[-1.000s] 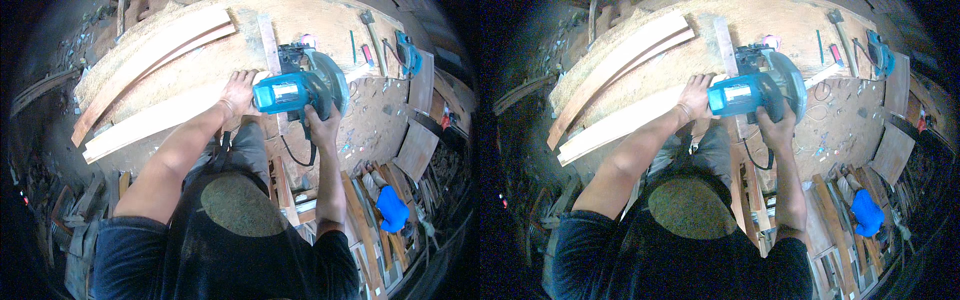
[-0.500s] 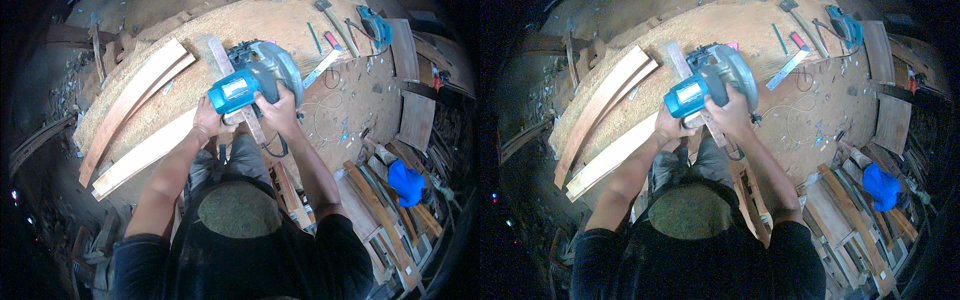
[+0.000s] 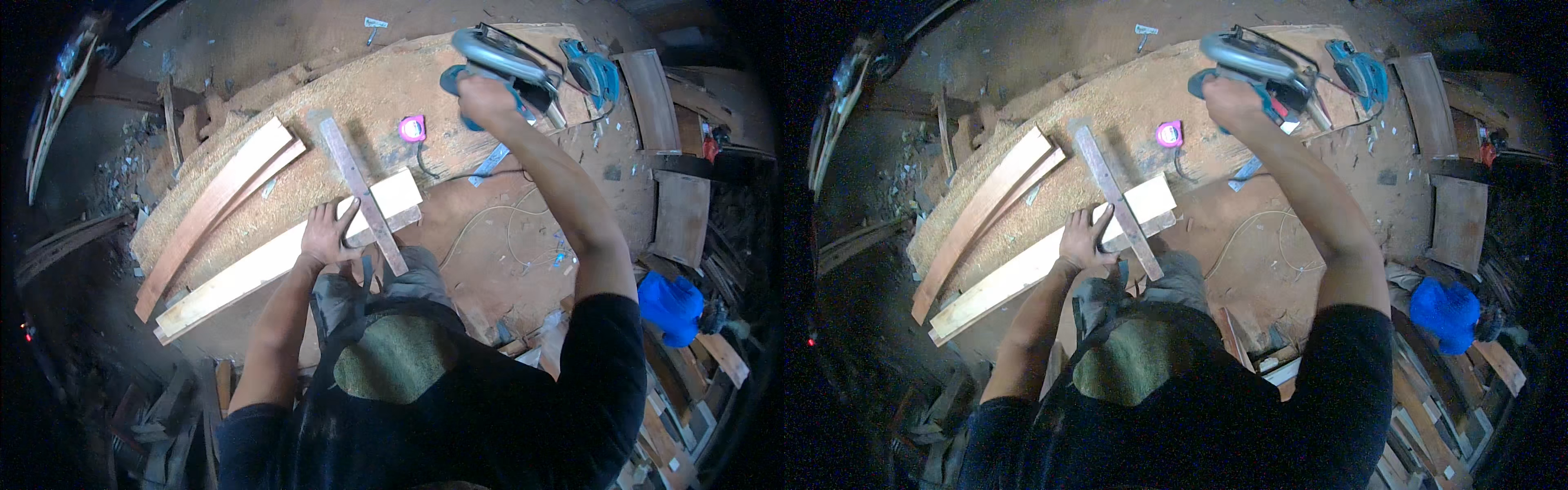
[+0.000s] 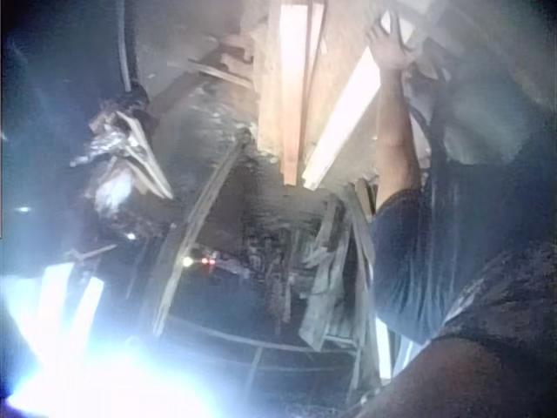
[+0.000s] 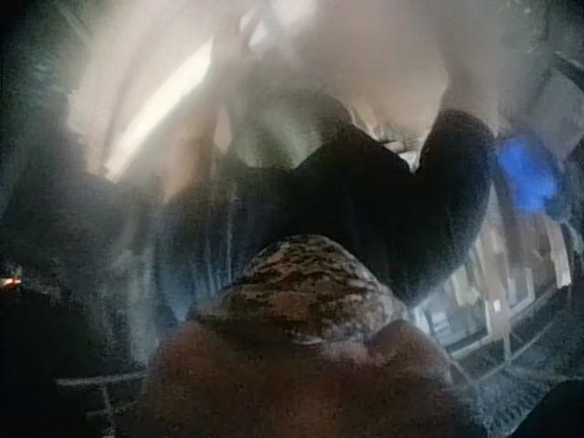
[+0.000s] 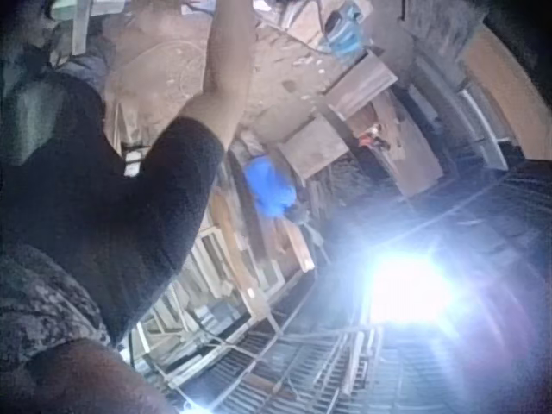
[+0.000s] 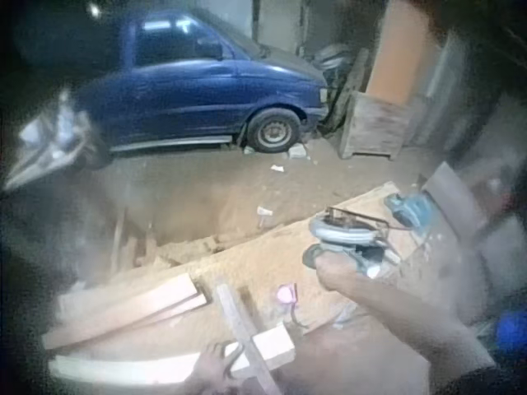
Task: The person measures and marks wooden planks using a tape measure, pencil, and square. They then use a circular saw to cut the planks into smaller pieces on a workbench.
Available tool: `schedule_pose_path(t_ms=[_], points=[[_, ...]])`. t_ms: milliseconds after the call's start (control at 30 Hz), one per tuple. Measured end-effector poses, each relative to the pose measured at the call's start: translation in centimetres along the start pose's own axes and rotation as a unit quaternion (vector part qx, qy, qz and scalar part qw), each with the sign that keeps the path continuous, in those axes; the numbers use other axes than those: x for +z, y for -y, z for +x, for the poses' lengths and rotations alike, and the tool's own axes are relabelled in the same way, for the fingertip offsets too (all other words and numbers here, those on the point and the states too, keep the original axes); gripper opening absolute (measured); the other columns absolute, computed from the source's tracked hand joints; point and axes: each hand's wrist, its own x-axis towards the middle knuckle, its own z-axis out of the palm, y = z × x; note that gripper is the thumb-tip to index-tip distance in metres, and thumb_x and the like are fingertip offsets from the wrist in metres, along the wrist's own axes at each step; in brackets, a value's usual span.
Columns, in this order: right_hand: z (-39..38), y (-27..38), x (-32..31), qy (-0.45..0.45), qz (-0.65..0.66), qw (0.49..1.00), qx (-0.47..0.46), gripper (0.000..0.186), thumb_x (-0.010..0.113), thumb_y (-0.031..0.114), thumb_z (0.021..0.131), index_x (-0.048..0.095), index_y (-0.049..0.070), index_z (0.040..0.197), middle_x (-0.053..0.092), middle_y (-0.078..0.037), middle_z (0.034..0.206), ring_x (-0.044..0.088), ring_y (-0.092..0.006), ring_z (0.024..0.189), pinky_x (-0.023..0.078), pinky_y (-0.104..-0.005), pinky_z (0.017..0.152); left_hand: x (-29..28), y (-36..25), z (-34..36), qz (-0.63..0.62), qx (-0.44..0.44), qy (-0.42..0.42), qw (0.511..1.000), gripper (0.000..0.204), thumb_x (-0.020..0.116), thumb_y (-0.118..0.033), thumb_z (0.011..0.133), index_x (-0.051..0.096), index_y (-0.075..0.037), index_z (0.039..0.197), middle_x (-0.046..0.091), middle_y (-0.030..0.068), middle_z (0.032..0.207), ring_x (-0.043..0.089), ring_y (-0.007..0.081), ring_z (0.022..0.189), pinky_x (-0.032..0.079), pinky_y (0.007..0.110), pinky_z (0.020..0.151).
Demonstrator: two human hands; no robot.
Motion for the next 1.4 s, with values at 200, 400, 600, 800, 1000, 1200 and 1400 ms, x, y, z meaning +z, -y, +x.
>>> schedule_pose_path(t_ms=[200,400,600,800,1000,1200,1400], points=[[1.8,-1.9,14.0,0.023,-0.188,0.981,-0.043,0.017,0.06,0.014,0.093,0.075,0.008,0.101,0.076,-0.009,0.102,0.075,-0.0234,0.096,0.06,-0.0361,0.072,1.0,-0.1,0.8,0.014,0.01,-0.017,1.0,0.113,0.067,-0.083,0.065,0.048,-0.015,0.153,0.048,0.0225,0.142,0.048,0.0419,0.122,0.035,0.053,0.108],[-6.1,4.1,19.8,0.008,-0.035,0.975,-0.218,0.031,0.062,0.015,0.093,0.066,0.003,0.121,0.067,-0.023,0.125,0.069,-0.0369,0.109,0.059,-0.0475,0.081,0.8,-0.8,0.6,0.062,-0.04,0.068,0.995,0.115,0.074,-0.077,0.063,0.045,-0.013,0.154,0.043,0.0202,0.146,0.045,0.0404,0.125,0.034,0.053,0.109],[-9.8,7.6,19.7,0.251,0.319,0.911,-0.076,0.071,0.059,0.012,0.095,0.029,0.02,0.159,0.055,-0.029,0.14,0.064,-0.0465,0.115,0.056,-0.0522,0.092,1.5,-0.3,0.7,0.073,-0.019,0.038,0.996,0.113,0.078,-0.072,0.062,0.045,-0.011,0.152,0.042,0.0231,0.143,0.044,0.0404,0.125,0.033,0.055,0.109],[-13.7,7.2,26.4,0.107,0.324,0.94,0.006,0.076,0.068,0.017,0.09,0.031,0.014,0.157,0.059,-0.028,0.135,0.064,-0.0455,0.113,0.053,-0.0542,0.093,0.9,-1.1,1.6,0.065,-0.002,0.045,0.997,0.111,0.079,-0.068,0.064,0.045,-0.007,0.15,0.043,0.0253,0.14,0.046,0.0421,0.122,0.035,0.055,0.105],[-23.9,7.8,21.7,0.052,0.278,0.933,0.224,0.085,0.078,0.047,0.086,0.048,-0.01,0.141,0.062,-0.031,0.131,0.063,-0.0448,0.118,0.052,-0.0513,0.1,0.8,-0.3,0.6,0.035,-0.016,0.075,0.996,0.115,0.073,-0.074,0.068,0.042,-0.006,0.155,0.045,0.0291,0.14,0.047,0.0431,0.124,0.037,0.055,0.105],[-25.3,21.4,15.1,0.143,0.587,0.78,0.161,0.068,0.082,0.036,0.084,0.058,-0.002,0.135,0.067,-0.027,0.125,0.066,-0.0397,0.116,0.052,-0.0448,0.098,-1.9,1.9,-3.1,0.012,-0.005,0.071,0.997,0.101,0.067,-0.069,0.082,0.033,-0.013,0.16,0.034,0.0256,0.156,0.033,0.0457,0.142,0.023,0.061,0.12],[-26.6,25.4,17.6,-0.039,0.487,0.846,0.214,0.048,0.076,0.017,0.079,0.062,-0.001,0.121,0.071,-0.025,0.104,0.07,-0.0427,0.097,0.054,-0.0492,0.087,-4.5,11.6,-17.7,0.063,-0.115,0.095,0.987,0.095,0.071,-0.056,0.087,0.028,-0.018,0.162,0.035,0.0248,0.155,0.036,0.0459,0.141,0.026,0.061,0.118]])
